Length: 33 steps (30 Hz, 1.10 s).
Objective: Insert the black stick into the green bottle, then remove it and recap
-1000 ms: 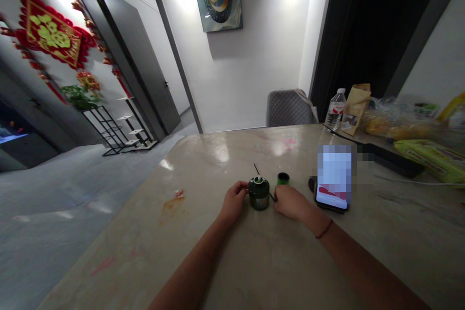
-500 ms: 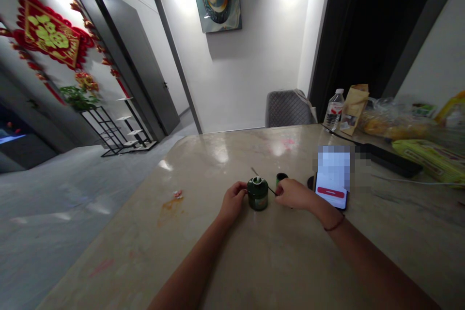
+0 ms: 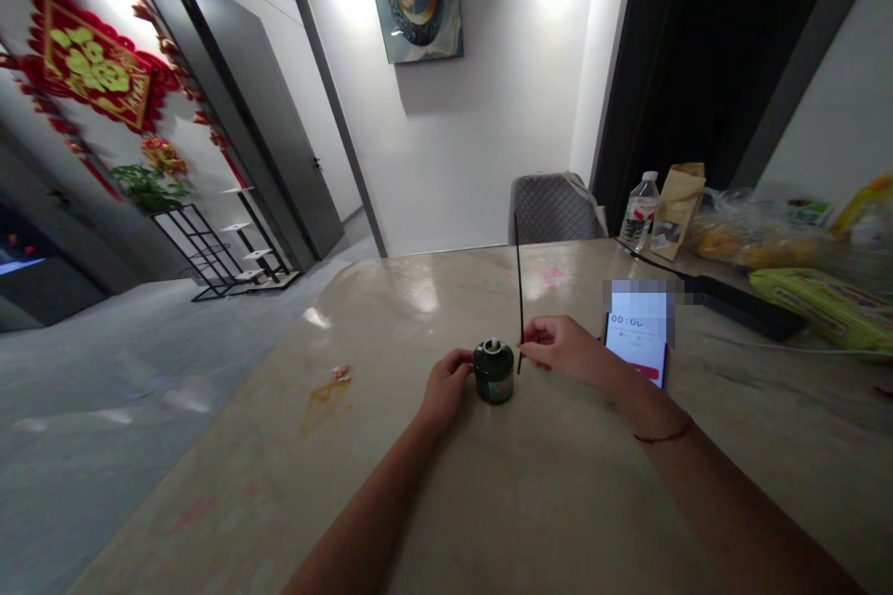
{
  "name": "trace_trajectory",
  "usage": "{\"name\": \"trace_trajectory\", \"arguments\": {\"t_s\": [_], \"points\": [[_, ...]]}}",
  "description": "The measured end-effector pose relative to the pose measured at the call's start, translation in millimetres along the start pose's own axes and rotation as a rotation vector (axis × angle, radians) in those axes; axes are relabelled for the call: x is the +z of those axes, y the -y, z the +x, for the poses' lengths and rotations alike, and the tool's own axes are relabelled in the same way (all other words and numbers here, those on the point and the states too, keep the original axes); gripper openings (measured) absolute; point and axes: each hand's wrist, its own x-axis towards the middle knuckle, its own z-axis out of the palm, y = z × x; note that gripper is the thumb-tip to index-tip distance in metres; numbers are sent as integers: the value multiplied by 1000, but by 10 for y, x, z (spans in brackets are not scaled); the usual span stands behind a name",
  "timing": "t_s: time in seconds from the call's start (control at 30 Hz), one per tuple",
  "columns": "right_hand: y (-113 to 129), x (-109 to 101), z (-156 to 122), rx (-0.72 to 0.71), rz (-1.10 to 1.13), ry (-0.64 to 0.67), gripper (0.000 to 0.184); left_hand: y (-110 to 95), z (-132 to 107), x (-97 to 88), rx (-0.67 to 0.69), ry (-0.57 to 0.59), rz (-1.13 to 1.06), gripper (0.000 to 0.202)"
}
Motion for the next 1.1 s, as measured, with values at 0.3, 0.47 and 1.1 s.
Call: {"name": "trace_trajectory", "arguments": {"t_s": [0.3,0.47,1.1], "points": [[48,82,8,-22,191,-80,14,-168,-101,61,121,-285,27,24],[122,72,-21,-31,226,-145,20,-470,-252,119,384,-279,189,19],[175,-12,-29,-12,432,-208,27,-479,-257,203,372,-222,208,16]]}}
